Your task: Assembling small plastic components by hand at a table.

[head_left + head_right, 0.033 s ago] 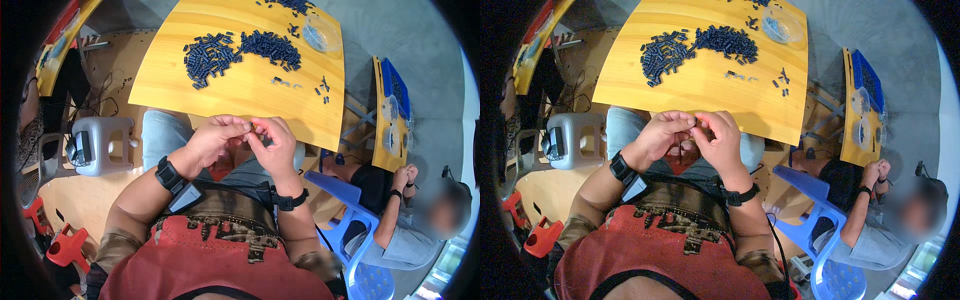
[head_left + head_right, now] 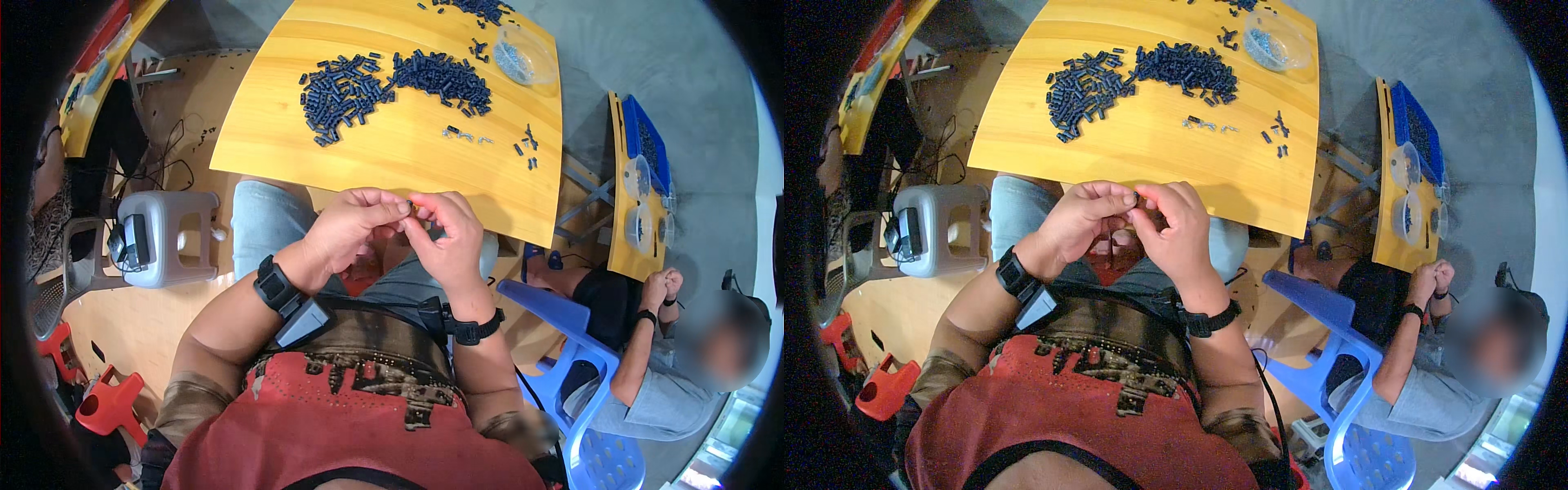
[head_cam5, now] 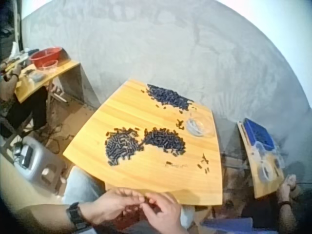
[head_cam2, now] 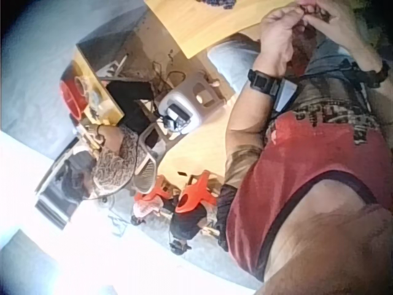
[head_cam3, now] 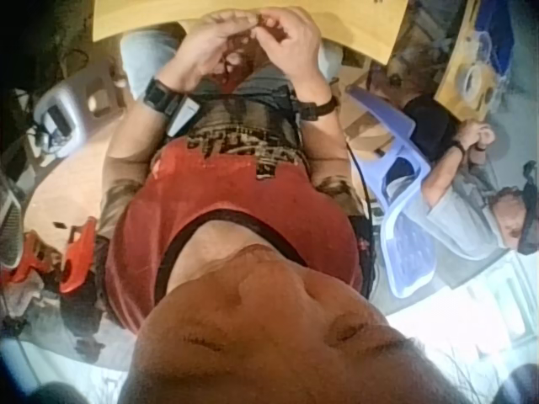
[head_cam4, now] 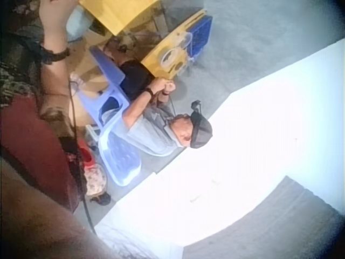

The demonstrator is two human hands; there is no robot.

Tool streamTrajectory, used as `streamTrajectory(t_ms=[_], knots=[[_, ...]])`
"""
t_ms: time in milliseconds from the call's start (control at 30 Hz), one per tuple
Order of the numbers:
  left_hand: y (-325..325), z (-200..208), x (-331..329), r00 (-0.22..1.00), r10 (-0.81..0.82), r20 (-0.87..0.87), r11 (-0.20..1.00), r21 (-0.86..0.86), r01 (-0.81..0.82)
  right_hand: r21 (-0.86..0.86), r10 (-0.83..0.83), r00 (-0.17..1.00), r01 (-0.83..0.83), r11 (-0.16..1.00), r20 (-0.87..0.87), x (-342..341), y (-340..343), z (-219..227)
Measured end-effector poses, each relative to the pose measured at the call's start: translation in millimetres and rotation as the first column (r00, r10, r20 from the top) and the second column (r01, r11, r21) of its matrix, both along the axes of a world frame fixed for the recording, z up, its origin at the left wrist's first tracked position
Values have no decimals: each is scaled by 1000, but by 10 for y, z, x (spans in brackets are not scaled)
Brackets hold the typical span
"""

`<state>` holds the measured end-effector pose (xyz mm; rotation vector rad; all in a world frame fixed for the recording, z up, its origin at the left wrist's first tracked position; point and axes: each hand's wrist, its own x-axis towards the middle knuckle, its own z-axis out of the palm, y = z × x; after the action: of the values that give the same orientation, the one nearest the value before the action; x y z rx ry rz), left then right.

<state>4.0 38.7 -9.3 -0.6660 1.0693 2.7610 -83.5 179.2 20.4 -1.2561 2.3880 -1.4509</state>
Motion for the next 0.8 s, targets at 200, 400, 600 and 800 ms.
streamTrajectory(t_ms=[200,400,600,800], knots=[[34,50,11,997,-45,59,993,-103,51,12,46,999,-46,999,-27,0,46,-20],[75,-1,8,996,-43,82,990,-134,54,56,86,995,-84,995,-46,-28,60,11],[80,88,-13,997,-4,73,998,-58,9,124,107,994,-105,987,-9,-77,45,51],[-84,15,-64,996,27,80,990,-141,-15,178,83,993,-97,979,80,-365,114,102]])
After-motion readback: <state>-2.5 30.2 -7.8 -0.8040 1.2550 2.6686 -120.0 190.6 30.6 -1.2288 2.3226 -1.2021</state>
